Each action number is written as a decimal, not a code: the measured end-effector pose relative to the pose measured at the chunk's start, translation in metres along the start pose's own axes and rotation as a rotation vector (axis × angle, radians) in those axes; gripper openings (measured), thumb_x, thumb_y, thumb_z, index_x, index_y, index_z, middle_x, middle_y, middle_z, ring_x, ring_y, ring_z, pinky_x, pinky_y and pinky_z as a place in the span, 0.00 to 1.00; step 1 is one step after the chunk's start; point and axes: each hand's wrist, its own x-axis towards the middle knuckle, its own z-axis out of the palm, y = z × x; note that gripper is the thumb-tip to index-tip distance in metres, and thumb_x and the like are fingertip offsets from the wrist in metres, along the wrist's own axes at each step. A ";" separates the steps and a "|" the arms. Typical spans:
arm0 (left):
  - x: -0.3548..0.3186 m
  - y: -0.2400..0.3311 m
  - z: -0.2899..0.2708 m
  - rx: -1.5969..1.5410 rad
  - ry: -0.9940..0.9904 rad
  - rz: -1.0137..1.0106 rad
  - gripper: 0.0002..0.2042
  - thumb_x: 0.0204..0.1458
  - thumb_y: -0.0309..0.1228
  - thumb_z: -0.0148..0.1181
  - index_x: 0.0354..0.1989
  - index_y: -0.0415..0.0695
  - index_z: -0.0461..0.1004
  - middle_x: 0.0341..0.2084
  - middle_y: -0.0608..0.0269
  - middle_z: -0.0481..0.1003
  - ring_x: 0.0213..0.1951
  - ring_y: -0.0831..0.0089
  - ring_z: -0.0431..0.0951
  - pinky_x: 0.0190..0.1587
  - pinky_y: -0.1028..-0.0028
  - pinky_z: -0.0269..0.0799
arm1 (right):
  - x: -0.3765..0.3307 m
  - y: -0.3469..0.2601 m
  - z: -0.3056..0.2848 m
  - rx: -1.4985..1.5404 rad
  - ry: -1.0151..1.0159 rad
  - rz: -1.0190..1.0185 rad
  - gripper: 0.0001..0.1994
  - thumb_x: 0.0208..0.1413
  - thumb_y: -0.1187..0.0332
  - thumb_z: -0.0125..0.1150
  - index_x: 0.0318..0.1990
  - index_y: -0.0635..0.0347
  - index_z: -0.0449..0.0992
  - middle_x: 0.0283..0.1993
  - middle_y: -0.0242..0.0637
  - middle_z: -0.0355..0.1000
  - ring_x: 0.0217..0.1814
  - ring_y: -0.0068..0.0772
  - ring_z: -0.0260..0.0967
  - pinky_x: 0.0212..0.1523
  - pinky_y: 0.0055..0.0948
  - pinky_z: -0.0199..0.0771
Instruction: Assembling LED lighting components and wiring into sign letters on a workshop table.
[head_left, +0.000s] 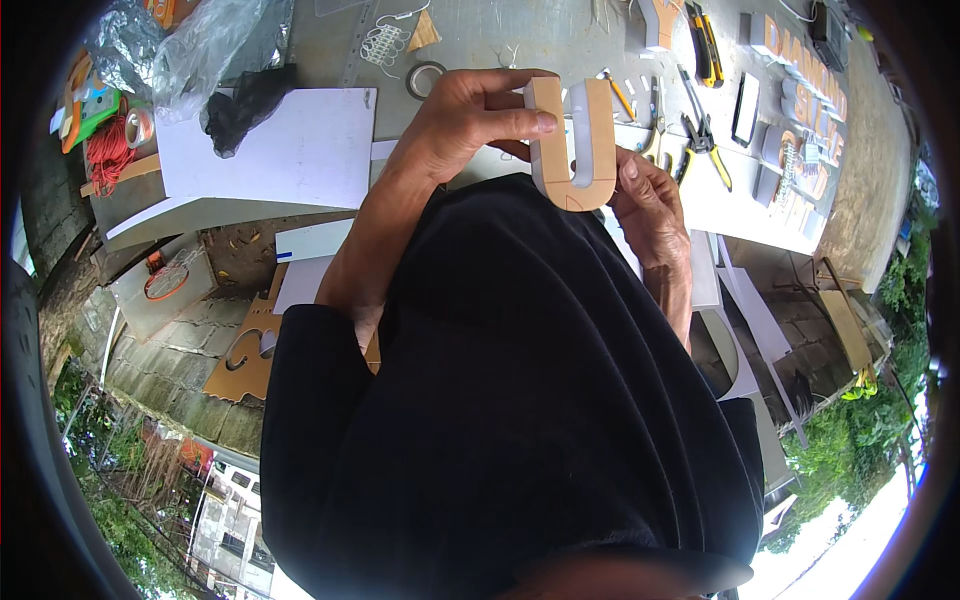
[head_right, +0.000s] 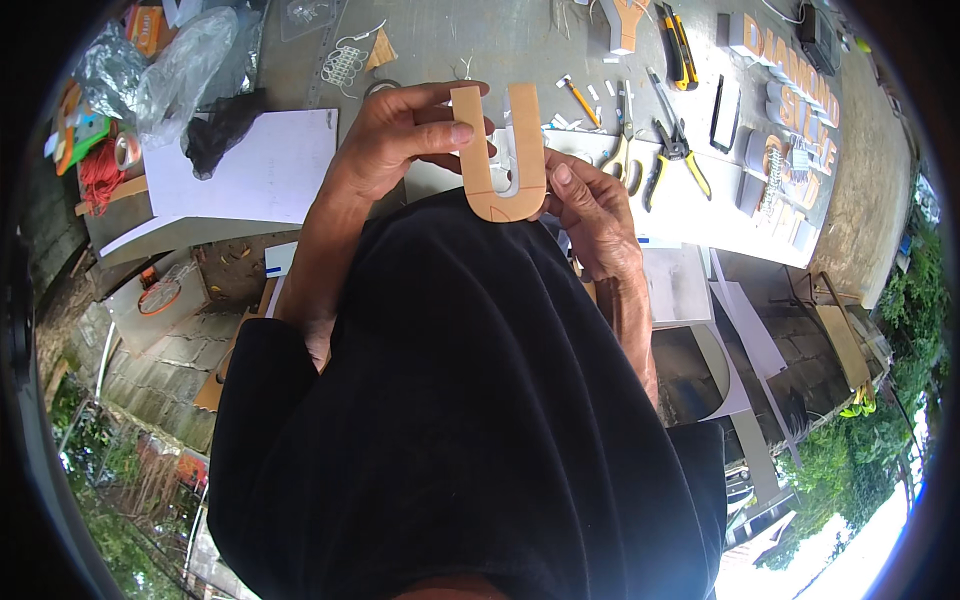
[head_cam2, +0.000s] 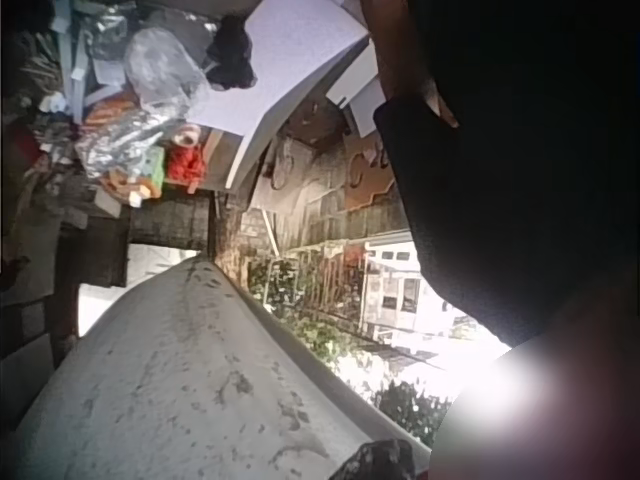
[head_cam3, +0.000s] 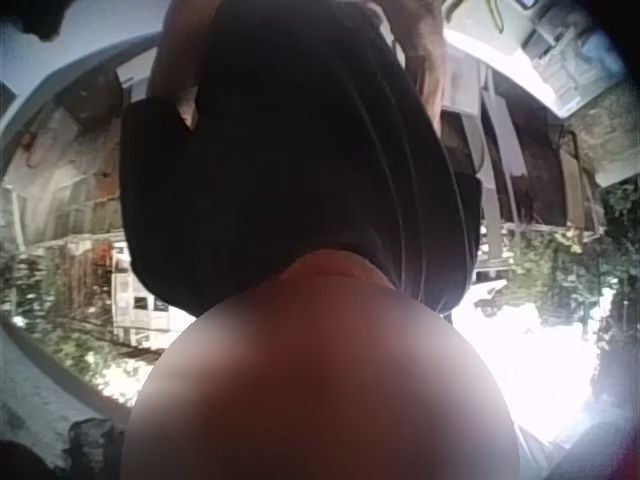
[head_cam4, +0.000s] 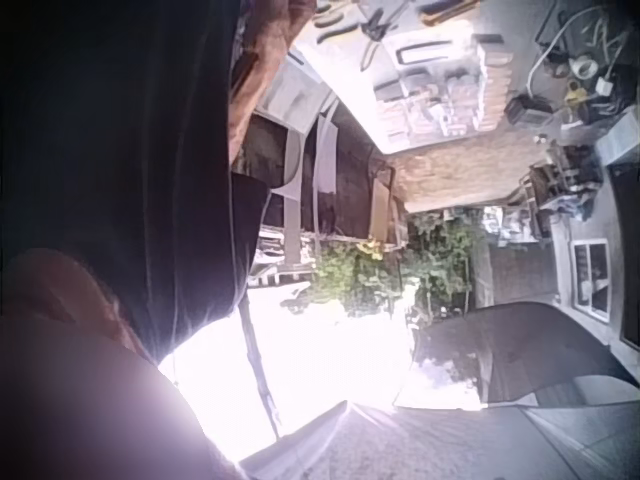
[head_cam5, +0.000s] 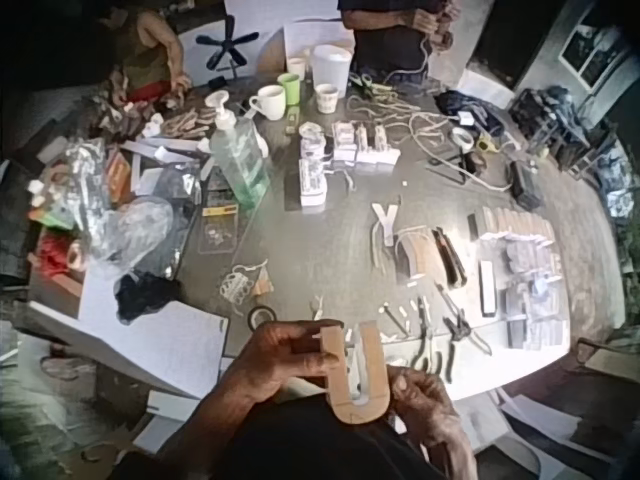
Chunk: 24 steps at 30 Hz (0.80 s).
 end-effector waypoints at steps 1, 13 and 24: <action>0.006 -0.003 0.000 0.036 0.031 0.021 0.22 0.51 0.30 0.67 0.55 0.34 0.75 0.40 0.48 0.81 0.41 0.61 0.84 0.39 0.62 0.85 | 0.003 -0.003 -0.002 0.007 -0.037 -0.003 0.26 0.56 0.59 0.69 0.53 0.74 0.75 0.44 0.47 0.79 0.43 0.36 0.77 0.46 0.39 0.77; 0.032 -0.011 0.001 -0.066 0.080 -0.119 0.26 0.44 0.31 0.74 0.49 0.27 0.76 0.39 0.43 0.80 0.38 0.53 0.84 0.37 0.57 0.86 | 0.023 0.010 -0.026 0.053 -0.060 0.033 0.20 0.56 0.61 0.70 0.46 0.73 0.79 0.42 0.52 0.79 0.40 0.37 0.78 0.43 0.39 0.80; 0.025 -0.025 0.002 -0.016 0.095 0.050 0.36 0.48 0.34 0.74 0.59 0.22 0.64 0.42 0.37 0.78 0.42 0.54 0.83 0.42 0.62 0.85 | 0.023 0.006 -0.015 -0.066 0.035 -0.090 0.19 0.55 0.66 0.69 0.50 0.72 0.78 0.43 0.46 0.80 0.44 0.34 0.77 0.52 0.36 0.75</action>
